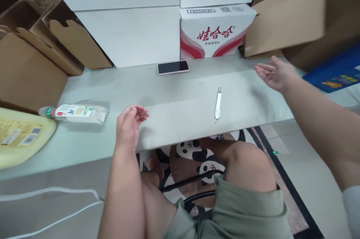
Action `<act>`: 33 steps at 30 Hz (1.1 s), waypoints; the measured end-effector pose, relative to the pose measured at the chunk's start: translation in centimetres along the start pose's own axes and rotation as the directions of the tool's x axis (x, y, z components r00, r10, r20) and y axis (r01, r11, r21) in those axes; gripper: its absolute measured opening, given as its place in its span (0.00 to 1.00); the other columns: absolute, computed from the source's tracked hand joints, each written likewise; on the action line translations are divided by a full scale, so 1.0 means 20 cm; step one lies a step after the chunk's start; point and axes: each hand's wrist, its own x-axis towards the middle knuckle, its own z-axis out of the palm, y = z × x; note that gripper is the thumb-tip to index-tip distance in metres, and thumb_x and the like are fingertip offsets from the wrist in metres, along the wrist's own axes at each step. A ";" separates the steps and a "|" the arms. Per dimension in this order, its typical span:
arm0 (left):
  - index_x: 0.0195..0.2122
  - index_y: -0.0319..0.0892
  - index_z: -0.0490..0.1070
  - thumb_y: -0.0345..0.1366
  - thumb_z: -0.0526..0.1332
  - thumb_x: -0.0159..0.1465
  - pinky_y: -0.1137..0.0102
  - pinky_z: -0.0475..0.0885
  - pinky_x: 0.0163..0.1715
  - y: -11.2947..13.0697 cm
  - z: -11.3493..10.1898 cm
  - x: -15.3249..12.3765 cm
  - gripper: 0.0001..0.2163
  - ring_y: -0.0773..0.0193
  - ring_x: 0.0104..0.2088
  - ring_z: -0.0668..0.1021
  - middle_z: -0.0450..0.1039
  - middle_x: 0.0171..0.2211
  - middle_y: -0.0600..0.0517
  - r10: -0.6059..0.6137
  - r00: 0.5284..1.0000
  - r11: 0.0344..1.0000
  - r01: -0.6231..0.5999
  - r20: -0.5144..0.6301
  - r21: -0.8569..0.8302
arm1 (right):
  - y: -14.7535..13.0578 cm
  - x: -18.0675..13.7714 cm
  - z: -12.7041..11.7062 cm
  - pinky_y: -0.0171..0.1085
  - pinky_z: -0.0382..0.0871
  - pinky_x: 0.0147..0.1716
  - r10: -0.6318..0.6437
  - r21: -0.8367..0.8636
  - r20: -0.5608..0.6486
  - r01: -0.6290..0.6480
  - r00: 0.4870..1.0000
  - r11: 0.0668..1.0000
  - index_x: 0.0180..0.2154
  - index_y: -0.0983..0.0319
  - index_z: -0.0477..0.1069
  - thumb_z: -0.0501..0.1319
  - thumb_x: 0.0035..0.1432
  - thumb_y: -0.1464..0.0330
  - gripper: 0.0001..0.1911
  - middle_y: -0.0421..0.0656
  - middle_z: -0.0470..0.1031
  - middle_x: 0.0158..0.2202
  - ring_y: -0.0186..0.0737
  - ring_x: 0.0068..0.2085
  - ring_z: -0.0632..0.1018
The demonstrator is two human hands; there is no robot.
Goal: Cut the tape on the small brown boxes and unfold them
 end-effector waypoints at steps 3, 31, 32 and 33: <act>0.27 0.44 0.74 0.49 0.69 0.49 0.68 0.71 0.30 0.02 0.00 0.00 0.14 0.63 0.29 0.76 0.76 0.28 0.49 0.045 0.998 0.998 -0.043 0.042 -0.036 | 0.15 -0.15 0.06 0.40 0.74 0.36 0.051 -0.135 0.080 -0.040 0.995 0.990 0.37 0.55 0.65 0.60 0.62 0.65 0.04 0.42 0.78 0.34 0.37 0.32 0.78; 0.30 0.44 0.72 0.51 0.65 0.58 0.70 0.68 0.30 0.12 -0.39 -0.10 0.15 0.67 0.28 0.75 0.74 0.27 0.52 0.181 0.982 0.880 -0.187 -0.056 -0.438 | 0.18 -1.19 1.64 0.36 0.58 0.24 0.169 -0.272 0.906 0.228 0.388 0.935 0.21 0.57 0.60 0.67 0.39 0.66 0.15 0.32 0.57 0.16 0.31 0.21 0.62; 0.30 0.44 0.72 0.51 0.65 0.58 0.70 0.68 0.30 0.13 -0.40 -0.10 0.15 0.67 0.28 0.75 0.73 0.27 0.52 0.182 0.981 0.871 -0.190 -0.062 -0.452 | 0.15 -1.27 1.79 0.35 0.60 0.24 0.165 -0.239 0.942 0.238 0.293 0.941 0.23 0.57 0.63 0.66 0.42 0.67 0.10 0.32 0.59 0.16 0.31 0.21 0.63; 0.29 0.43 0.72 0.50 0.65 0.59 0.70 0.68 0.30 0.13 -0.41 -0.10 0.15 0.67 0.28 0.75 0.73 0.27 0.52 0.181 0.981 0.864 -0.191 -0.067 -0.465 | 0.11 -1.36 1.93 0.34 0.62 0.25 0.135 -0.197 0.964 0.275 0.230 0.941 0.29 0.57 0.68 0.63 0.48 0.67 0.05 0.33 0.62 0.18 0.32 0.22 0.65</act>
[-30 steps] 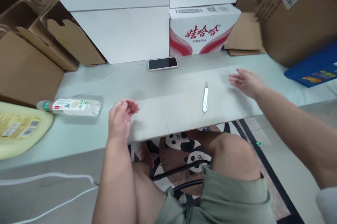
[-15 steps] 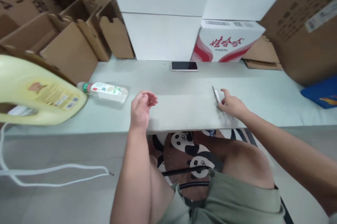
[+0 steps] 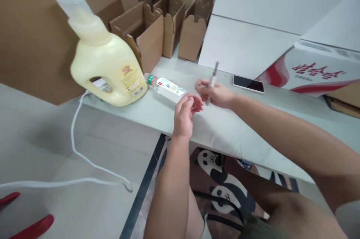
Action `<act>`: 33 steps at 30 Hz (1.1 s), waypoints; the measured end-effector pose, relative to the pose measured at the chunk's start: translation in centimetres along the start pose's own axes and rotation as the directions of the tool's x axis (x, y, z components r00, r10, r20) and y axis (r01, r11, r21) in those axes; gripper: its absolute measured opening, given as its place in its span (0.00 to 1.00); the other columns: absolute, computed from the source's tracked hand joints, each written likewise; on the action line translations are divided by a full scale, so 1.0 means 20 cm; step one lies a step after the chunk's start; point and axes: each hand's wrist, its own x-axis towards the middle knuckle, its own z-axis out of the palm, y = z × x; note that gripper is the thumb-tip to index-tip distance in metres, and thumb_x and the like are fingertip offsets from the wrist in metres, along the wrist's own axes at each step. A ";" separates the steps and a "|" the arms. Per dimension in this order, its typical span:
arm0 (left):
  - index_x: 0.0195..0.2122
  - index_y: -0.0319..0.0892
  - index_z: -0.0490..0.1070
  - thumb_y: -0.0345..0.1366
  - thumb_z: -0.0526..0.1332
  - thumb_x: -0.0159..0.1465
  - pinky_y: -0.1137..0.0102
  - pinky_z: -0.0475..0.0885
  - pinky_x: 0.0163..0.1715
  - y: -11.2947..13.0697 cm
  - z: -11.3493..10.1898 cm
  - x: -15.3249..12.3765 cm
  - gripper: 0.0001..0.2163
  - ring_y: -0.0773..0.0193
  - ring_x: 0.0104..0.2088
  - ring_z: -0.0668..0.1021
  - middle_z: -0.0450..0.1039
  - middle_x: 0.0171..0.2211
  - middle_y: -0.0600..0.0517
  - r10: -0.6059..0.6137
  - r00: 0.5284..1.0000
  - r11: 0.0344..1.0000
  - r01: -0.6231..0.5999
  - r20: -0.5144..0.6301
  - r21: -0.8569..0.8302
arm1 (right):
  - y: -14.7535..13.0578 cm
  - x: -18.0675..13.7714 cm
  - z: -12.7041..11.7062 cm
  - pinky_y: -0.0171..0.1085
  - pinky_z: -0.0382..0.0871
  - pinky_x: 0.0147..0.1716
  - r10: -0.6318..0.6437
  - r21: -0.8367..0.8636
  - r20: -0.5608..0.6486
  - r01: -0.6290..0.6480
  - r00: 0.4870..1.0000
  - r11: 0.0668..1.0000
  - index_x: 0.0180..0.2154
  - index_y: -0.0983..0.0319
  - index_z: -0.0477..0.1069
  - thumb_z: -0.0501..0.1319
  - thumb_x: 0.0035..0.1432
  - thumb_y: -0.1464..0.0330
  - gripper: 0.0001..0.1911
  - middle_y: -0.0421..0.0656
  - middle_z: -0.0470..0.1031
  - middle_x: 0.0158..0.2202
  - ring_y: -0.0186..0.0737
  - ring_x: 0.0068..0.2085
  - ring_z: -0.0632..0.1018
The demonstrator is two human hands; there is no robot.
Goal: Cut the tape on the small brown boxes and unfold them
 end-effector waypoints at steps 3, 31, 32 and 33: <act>0.29 0.43 0.73 0.49 0.64 0.59 0.69 0.67 0.30 0.01 -0.03 0.01 0.14 0.67 0.28 0.74 0.73 0.26 0.51 -0.012 1.000 1.000 0.012 -0.026 -0.015 | -0.29 0.30 0.25 0.36 0.75 0.42 -0.130 -0.178 -0.009 0.127 0.991 0.976 0.52 0.56 0.69 0.54 0.62 0.71 0.18 0.32 0.73 0.23 0.32 0.31 0.75; 0.24 0.45 0.56 0.42 0.53 0.64 0.70 0.61 0.28 0.03 -0.06 0.02 0.12 0.68 0.24 0.64 0.54 0.22 0.56 0.427 0.707 0.904 -0.349 -0.563 0.247 | -0.33 -0.19 -0.28 0.39 0.68 0.49 -0.640 -0.674 -0.421 0.251 0.643 0.695 0.38 0.61 0.67 0.57 0.47 0.79 0.15 0.40 0.75 0.41 0.35 0.43 0.74; 0.25 0.45 0.56 0.41 0.53 0.64 0.70 0.62 0.28 0.04 -0.07 0.03 0.12 0.68 0.24 0.65 0.55 0.23 0.56 0.426 0.709 0.904 -0.353 -0.562 0.241 | -0.25 -0.32 -0.36 0.39 0.68 0.43 -0.665 -0.652 -0.502 0.264 0.552 0.711 0.33 0.60 0.66 0.59 0.46 0.76 0.10 0.40 0.74 0.36 0.35 0.39 0.74; 0.25 0.45 0.56 0.41 0.54 0.64 0.71 0.62 0.29 0.03 -0.07 0.03 0.12 0.68 0.25 0.65 0.56 0.23 0.56 0.418 0.724 0.908 -0.349 -0.549 0.232 | -0.16 -0.45 -0.44 0.39 0.66 0.36 -0.668 -0.645 -0.591 0.233 0.452 0.728 0.29 0.59 0.65 0.60 0.46 0.73 0.06 0.39 0.72 0.30 0.35 0.34 0.73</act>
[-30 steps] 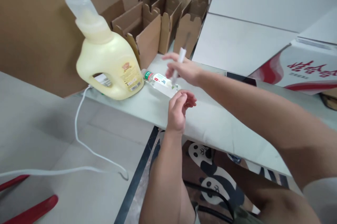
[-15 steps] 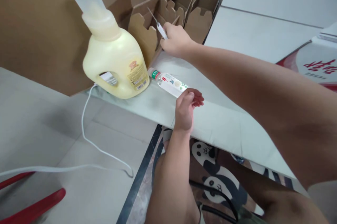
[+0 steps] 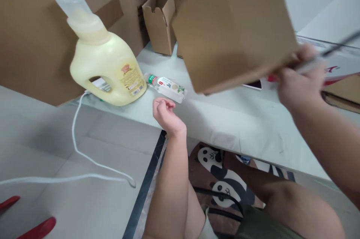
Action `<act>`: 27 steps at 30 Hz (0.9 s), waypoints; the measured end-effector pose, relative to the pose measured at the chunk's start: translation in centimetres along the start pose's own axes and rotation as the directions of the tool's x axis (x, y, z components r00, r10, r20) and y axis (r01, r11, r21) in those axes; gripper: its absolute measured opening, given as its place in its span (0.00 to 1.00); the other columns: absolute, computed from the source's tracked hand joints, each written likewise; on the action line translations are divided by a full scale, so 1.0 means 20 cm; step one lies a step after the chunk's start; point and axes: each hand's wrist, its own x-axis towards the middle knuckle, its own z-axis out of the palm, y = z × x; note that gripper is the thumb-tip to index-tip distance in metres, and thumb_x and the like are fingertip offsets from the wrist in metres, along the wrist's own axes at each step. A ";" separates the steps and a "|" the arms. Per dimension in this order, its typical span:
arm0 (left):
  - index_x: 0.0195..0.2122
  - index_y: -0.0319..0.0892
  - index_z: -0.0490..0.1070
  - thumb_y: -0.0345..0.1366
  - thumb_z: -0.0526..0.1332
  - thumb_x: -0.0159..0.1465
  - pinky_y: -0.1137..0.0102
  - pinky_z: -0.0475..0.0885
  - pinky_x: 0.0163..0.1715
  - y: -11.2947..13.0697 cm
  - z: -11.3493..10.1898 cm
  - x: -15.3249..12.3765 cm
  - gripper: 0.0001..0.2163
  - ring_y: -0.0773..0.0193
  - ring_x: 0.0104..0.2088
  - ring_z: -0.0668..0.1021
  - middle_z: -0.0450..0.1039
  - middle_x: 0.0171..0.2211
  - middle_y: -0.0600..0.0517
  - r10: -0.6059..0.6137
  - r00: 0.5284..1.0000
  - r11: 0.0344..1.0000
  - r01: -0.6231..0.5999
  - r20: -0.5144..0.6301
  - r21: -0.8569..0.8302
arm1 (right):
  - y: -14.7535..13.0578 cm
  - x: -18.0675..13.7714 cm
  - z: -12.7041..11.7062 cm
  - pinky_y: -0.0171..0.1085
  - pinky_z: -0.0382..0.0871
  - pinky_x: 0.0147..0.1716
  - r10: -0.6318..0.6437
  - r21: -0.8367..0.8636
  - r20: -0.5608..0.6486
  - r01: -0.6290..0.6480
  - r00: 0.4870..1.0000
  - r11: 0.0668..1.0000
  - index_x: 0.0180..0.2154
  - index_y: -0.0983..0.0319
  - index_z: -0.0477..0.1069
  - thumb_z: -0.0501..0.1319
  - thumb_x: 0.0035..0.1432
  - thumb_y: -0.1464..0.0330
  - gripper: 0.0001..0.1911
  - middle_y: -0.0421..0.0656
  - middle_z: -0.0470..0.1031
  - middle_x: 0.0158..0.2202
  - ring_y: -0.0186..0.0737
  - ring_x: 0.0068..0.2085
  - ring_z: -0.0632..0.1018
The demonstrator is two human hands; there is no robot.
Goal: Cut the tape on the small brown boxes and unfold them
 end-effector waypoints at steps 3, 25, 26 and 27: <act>0.28 0.44 0.62 0.44 0.58 0.63 0.71 0.66 0.33 -0.03 0.03 -0.03 0.11 0.67 0.29 0.70 0.64 0.26 0.55 -0.051 0.987 0.999 0.048 0.156 0.019 | 0.20 -0.21 -0.36 0.38 0.56 0.24 -0.051 -0.132 -0.318 0.009 0.947 0.991 0.17 0.57 0.60 0.65 0.40 0.61 0.14 0.39 0.64 0.18 0.34 0.21 0.64; 0.43 0.49 0.81 0.34 0.70 0.53 0.73 0.68 0.23 -0.12 0.30 -0.39 0.15 0.67 0.25 0.75 0.76 0.29 0.54 -0.465 0.517 0.883 0.214 0.719 0.417 | 0.37 -0.76 -0.64 0.48 0.75 0.44 0.161 0.253 -0.332 -0.077 0.929 0.964 0.34 0.53 0.83 0.62 0.57 0.74 0.13 0.43 0.81 0.40 0.43 0.42 0.81; 0.42 0.49 0.81 0.34 0.69 0.53 0.73 0.67 0.22 -0.13 0.30 -0.38 0.15 0.68 0.24 0.74 0.75 0.28 0.55 -0.432 0.570 0.897 0.195 0.698 0.397 | 0.38 -0.78 -0.65 0.49 0.75 0.48 0.187 0.312 -0.230 -0.110 0.955 0.944 0.39 0.51 0.83 0.61 0.58 0.75 0.16 0.43 0.82 0.42 0.45 0.46 0.81; 0.42 0.49 0.81 0.34 0.69 0.53 0.73 0.67 0.22 -0.15 0.31 -0.38 0.14 0.69 0.24 0.73 0.74 0.28 0.55 -0.387 0.620 0.914 0.163 0.683 0.371 | 0.39 -0.80 -0.65 0.51 0.75 0.51 0.203 0.354 -0.126 -0.148 0.971 0.924 0.44 0.50 0.82 0.60 0.58 0.75 0.18 0.42 0.82 0.46 0.47 0.50 0.81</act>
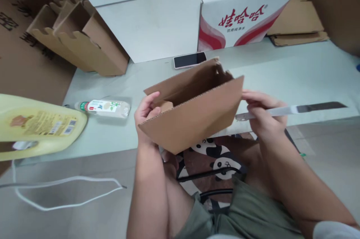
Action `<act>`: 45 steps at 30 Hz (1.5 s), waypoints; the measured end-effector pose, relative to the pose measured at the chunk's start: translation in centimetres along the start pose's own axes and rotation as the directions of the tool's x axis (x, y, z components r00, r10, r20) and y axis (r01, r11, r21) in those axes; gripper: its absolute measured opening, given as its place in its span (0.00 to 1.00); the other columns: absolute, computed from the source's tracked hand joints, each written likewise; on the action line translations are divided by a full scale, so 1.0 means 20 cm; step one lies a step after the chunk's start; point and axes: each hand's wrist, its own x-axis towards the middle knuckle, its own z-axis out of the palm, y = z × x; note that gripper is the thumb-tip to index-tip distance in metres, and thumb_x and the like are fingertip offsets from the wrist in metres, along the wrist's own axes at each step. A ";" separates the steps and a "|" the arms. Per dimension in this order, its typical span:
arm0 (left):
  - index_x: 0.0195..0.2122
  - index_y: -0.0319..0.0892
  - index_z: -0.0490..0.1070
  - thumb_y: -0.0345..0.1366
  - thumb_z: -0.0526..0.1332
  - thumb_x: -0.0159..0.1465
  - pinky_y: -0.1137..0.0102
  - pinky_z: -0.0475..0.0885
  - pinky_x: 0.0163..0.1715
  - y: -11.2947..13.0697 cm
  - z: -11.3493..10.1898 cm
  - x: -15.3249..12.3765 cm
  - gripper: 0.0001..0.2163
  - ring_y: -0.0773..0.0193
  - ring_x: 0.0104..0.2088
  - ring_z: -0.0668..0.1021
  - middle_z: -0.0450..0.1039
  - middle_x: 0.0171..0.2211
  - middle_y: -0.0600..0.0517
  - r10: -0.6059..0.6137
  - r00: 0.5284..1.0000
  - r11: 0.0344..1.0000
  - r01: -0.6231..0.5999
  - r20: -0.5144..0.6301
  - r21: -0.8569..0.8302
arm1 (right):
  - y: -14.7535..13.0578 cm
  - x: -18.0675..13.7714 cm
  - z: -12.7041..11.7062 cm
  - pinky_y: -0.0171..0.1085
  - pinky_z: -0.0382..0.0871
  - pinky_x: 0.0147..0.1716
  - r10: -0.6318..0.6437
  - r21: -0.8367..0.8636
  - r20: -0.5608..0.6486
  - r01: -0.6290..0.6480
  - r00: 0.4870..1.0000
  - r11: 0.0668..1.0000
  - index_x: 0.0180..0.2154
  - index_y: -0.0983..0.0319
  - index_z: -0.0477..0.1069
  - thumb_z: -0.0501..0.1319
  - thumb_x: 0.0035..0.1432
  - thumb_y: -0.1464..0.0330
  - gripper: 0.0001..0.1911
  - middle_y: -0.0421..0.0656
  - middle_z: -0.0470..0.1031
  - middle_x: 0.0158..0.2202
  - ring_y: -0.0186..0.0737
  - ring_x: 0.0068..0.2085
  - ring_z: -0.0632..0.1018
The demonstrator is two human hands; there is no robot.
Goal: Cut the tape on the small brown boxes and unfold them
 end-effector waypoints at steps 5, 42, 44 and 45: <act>0.39 0.46 0.78 0.35 0.71 0.53 0.74 0.68 0.25 -0.05 0.01 0.02 0.12 0.70 0.26 0.74 0.73 0.31 0.55 0.254 0.966 0.965 -0.250 -0.041 0.084 | 0.02 -0.03 0.01 0.54 0.71 0.60 0.089 0.049 0.185 -0.100 0.979 0.994 0.59 0.43 0.71 0.64 0.58 0.65 0.27 0.39 0.73 0.61 0.51 0.62 0.73; 0.27 0.48 0.78 0.45 0.73 0.51 0.53 0.65 0.62 -0.01 -0.05 -0.01 0.09 0.52 0.51 0.74 0.69 0.34 0.50 0.176 0.929 0.973 -0.215 0.326 0.088 | 0.06 -0.04 0.13 0.60 0.55 0.69 0.094 -0.165 0.072 -0.081 0.993 0.983 0.55 0.50 0.74 0.56 0.65 0.60 0.18 0.43 0.69 0.64 0.54 0.69 0.65; 0.27 0.48 0.78 0.45 0.72 0.51 0.51 0.64 0.62 -0.01 -0.04 -0.01 0.09 0.51 0.51 0.74 0.69 0.34 0.50 0.173 0.931 0.968 -0.221 0.322 0.119 | 0.07 -0.04 0.13 0.61 0.53 0.70 0.092 -0.196 0.075 -0.076 0.993 0.978 0.52 0.51 0.76 0.56 0.65 0.59 0.17 0.43 0.69 0.64 0.54 0.69 0.64; 0.27 0.49 0.78 0.46 0.72 0.52 0.51 0.64 0.63 -0.01 -0.04 -0.01 0.09 0.51 0.51 0.74 0.70 0.35 0.50 0.175 0.929 0.964 -0.229 0.325 0.136 | 0.07 -0.03 0.13 0.62 0.53 0.70 0.094 -0.199 0.076 -0.078 0.993 0.977 0.52 0.51 0.76 0.56 0.65 0.58 0.17 0.43 0.69 0.63 0.55 0.69 0.63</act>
